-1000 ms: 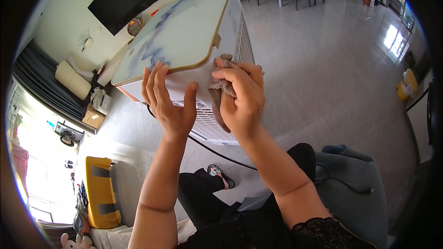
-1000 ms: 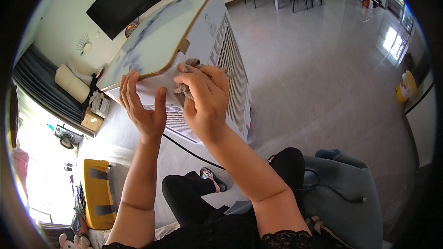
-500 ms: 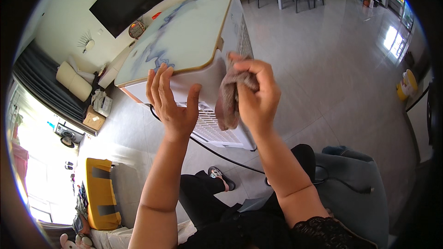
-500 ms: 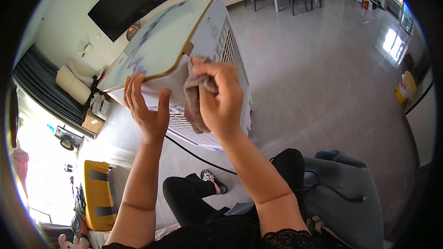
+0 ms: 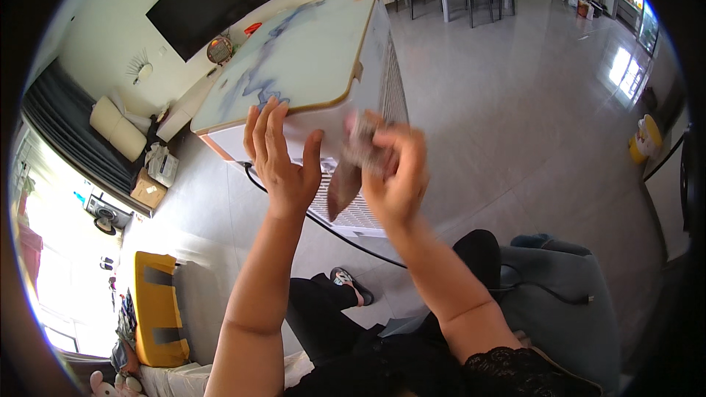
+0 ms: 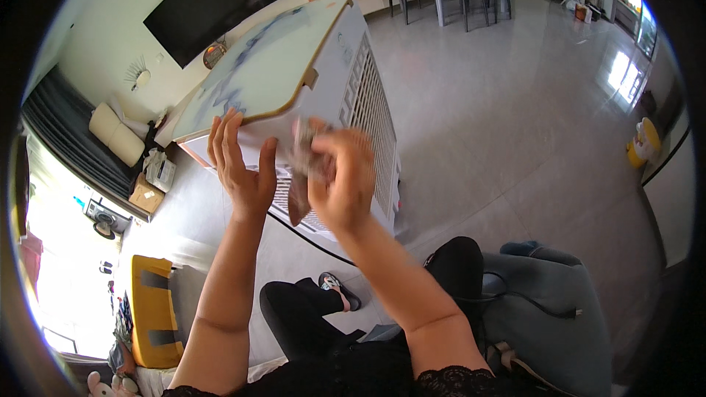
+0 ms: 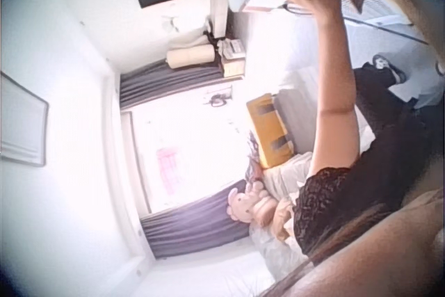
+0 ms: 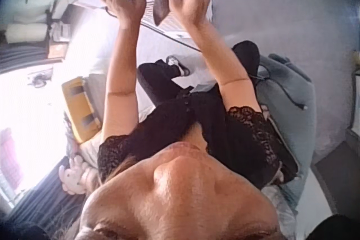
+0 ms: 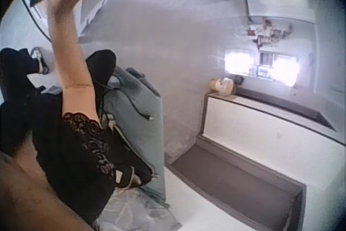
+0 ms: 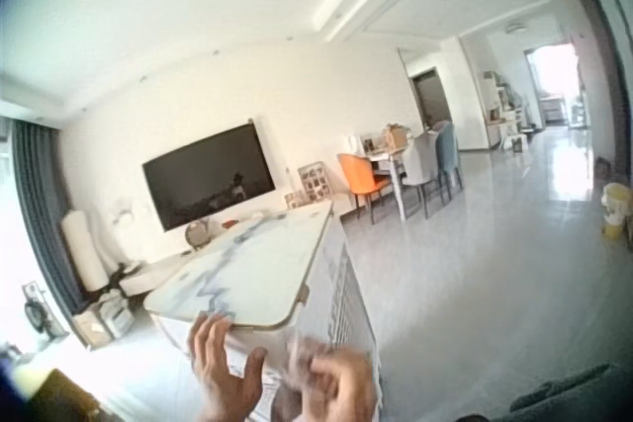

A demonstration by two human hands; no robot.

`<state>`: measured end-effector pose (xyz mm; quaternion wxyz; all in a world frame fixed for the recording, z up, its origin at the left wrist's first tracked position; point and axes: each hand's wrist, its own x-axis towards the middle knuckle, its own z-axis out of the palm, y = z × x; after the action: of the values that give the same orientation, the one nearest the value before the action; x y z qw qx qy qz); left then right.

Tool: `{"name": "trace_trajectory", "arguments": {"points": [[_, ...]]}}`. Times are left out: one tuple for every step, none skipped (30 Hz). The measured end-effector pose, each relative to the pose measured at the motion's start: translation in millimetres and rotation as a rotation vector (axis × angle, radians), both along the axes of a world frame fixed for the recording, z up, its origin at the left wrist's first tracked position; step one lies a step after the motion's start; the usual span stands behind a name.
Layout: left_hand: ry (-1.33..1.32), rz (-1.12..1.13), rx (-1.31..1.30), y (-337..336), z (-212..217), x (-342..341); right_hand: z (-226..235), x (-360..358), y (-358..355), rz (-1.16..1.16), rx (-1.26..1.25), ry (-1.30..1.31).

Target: The person wipes the front grille and top surface of a portable air cooler using a cloth. They methodically clean the vents and edges, then rotate the unit to access and wipe the side and rear panels.

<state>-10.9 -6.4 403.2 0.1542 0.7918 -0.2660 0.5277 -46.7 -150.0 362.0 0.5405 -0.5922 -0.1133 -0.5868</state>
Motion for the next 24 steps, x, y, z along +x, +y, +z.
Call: {"name": "trace_trajectory", "arguments": {"points": [[0.007, -0.003, 0.000, 0.4, 1.6, -0.3, 14.0, 7.7, -3.0, 0.030, 0.013, 0.029], [0.022, 0.024, -0.002, 5.1, 1.4, -2.1, 26.3, 16.3, 0.2, 0.072, 0.034, 0.054], [0.019, 0.018, -0.006, 3.5, 1.0, -1.9, 33.4, 19.4, -0.8, 0.093, 0.041, 0.079], [0.016, 0.013, -0.010, 2.3, 1.0, -2.0, 33.2, 13.5, 4.1, 0.024, -0.008, 0.098], [0.013, 0.010, -0.012, 1.5, 1.1, -2.1, 25.8, 12.0, 14.7, -0.049, -0.066, -0.014], [0.025, 0.004, -0.019, -0.7, 1.0, -1.6, 15.0, 7.4, 20.6, -0.049, -0.156, -0.062], [0.038, 0.003, -0.017, 1.6, 0.4, -1.8, 0.8, 2.0, 28.2, -0.042, -0.237, -0.108], [0.051, -0.002, -0.013, 3.4, 1.1, -3.2, -16.5, -1.6, 33.5, 0.008, -0.222, -0.118], [0.066, -0.047, 0.007, 8.2, 3.0, -5.6, -28.8, -8.6, 40.1, 0.064, -0.203, -0.130], [0.078, -0.085, 0.019, 12.5, 4.6, -7.0, -34.6, -22.6, 32.6, 0.139, -0.152, -0.073], [0.089, -0.125, 0.030, 16.0, 6.3, -8.9, -37.7, -32.3, 30.8, 0.294, 0.063, -0.025], [0.148, -0.158, -0.049, 17.5, 5.9, -18.3, -50.6, -40.2, 22.2, 0.337, 0.174, 0.095], [0.159, -0.248, -0.179, 16.3, 0.8, -30.2, -53.9, -46.9, 12.6, 0.373, 0.290, 0.217], [0.215, -0.261, -0.261, 15.5, -8.9, -43.0, -50.0, -53.7, 1.2, 0.538, 0.385, 0.135], [0.272, -0.271, -0.340, 15.5, -19.4, -58.6, -34.7, -60.8, -10.3, 0.703, 0.484, 0.053], [0.439, -0.400, -0.462, 8.7, -31.4, -71.1, -46.1, -56.4, -24.9, 0.726, 0.438, 0.029], [0.593, -0.645, -0.645, -6.9, -40.8, -87.5, -53.9, -59.5, -36.8, 0.899, 0.519, 0.064], [0.770, -0.681, -0.706, -15.3, -44.3, -106.7, -60.7, -62.4, -45.6, 1.080, 0.608, 0.097], [0.947, -0.725, -0.768, -23.7, -45.4, -122.7, -47.7, -73.5, -48.7, 1.035, 0.601, 0.215], [1.052, -0.778, -0.832, -33.1, -48.8, -132.5, -34.8, -84.7, -52.4, 0.993, 0.590, 0.334], [1.154, -0.813, -0.891, -37.5, -51.2, -141.1, -24.6, -94.4, -51.9, 0.972, 0.583, 0.449], [1.237, -0.868, -0.919, -43.5, -53.6, -145.9, -15.5, -105.1, -52.6, 0.891, 0.525, 0.382], [1.288, -0.844, -0.915, -47.4, -58.7, -147.9, -5.4, -116.4, -51.4, 0.811, 0.466, 0.315], [1.299, -0.926, -0.940, -52.1, -63.1, -147.3, 12.2, -129.2, -42.4, 0.913, 0.783, 0.363]]}}
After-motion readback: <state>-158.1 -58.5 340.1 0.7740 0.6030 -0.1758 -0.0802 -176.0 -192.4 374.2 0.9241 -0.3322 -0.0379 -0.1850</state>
